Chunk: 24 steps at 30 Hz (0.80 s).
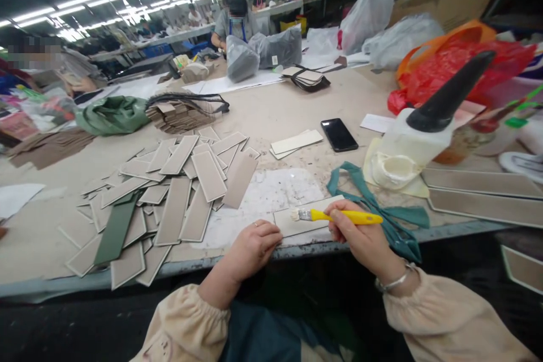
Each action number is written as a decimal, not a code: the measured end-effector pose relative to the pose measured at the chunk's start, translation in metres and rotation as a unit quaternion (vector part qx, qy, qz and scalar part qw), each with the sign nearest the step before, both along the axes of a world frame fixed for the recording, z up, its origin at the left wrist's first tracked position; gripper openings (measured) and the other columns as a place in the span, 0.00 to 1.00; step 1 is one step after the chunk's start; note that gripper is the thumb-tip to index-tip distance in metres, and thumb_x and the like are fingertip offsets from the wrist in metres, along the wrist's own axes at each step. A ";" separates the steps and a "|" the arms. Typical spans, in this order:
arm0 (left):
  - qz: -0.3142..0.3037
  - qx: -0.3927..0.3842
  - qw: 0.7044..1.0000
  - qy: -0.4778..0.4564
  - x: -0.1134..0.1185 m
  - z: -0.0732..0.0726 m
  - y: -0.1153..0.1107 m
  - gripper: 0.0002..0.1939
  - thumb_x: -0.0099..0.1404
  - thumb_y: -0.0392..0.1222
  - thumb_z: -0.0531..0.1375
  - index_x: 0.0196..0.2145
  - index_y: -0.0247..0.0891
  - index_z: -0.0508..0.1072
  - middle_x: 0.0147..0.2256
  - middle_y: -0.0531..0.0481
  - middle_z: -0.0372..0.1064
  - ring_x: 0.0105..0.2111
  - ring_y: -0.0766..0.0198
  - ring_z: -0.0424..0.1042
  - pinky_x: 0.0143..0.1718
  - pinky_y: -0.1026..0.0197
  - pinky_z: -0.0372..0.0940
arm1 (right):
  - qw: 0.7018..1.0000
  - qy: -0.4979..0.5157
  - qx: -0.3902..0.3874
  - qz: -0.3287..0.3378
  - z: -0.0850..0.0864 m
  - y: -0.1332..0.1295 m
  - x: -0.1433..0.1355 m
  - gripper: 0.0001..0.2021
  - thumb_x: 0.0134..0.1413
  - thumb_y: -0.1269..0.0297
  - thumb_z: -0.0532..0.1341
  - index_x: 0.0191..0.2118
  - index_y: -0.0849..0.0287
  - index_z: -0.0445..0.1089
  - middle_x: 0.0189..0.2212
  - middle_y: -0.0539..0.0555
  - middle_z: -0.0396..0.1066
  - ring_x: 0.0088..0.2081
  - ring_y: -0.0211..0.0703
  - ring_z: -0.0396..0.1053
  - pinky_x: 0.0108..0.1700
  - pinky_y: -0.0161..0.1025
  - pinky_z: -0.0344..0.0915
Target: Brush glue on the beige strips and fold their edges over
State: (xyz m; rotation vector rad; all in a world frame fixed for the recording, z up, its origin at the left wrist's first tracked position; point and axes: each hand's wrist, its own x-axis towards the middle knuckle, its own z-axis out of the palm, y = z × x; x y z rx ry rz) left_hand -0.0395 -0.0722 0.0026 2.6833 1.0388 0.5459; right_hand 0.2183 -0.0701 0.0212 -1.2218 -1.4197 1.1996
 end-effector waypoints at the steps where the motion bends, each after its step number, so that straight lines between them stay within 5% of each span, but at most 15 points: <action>1: 0.003 0.003 1.000 -0.004 -0.001 -0.002 0.001 0.10 0.68 0.35 0.54 0.41 0.37 0.75 0.38 0.45 0.74 0.39 0.61 0.71 0.41 0.59 0.69 | 1.000 -0.011 -0.003 0.013 -0.002 0.000 -0.004 0.15 0.62 0.49 0.54 0.37 0.57 0.65 0.20 0.46 0.64 0.20 0.35 0.63 0.23 0.32 0.61; 13: 0.009 0.017 1.000 -0.023 -0.002 -0.005 0.002 0.09 0.67 0.34 0.55 0.37 0.37 0.76 0.35 0.46 0.74 0.36 0.63 0.71 0.39 0.60 0.69 | 0.991 -0.115 0.017 0.071 -0.006 0.005 -0.030 0.13 0.63 0.52 0.53 0.37 0.56 0.67 0.20 0.46 0.69 0.22 0.38 0.67 0.28 0.34 0.63; 24: 0.010 -0.005 0.999 -0.032 -0.001 -0.004 0.004 0.11 0.68 0.35 0.54 0.36 0.37 0.76 0.34 0.46 0.73 0.36 0.63 0.71 0.40 0.59 0.69 | 0.985 -0.167 0.048 -0.003 -0.006 0.010 0.007 0.12 0.62 0.52 0.54 0.36 0.55 0.66 0.18 0.45 0.67 0.21 0.38 0.67 0.28 0.35 0.63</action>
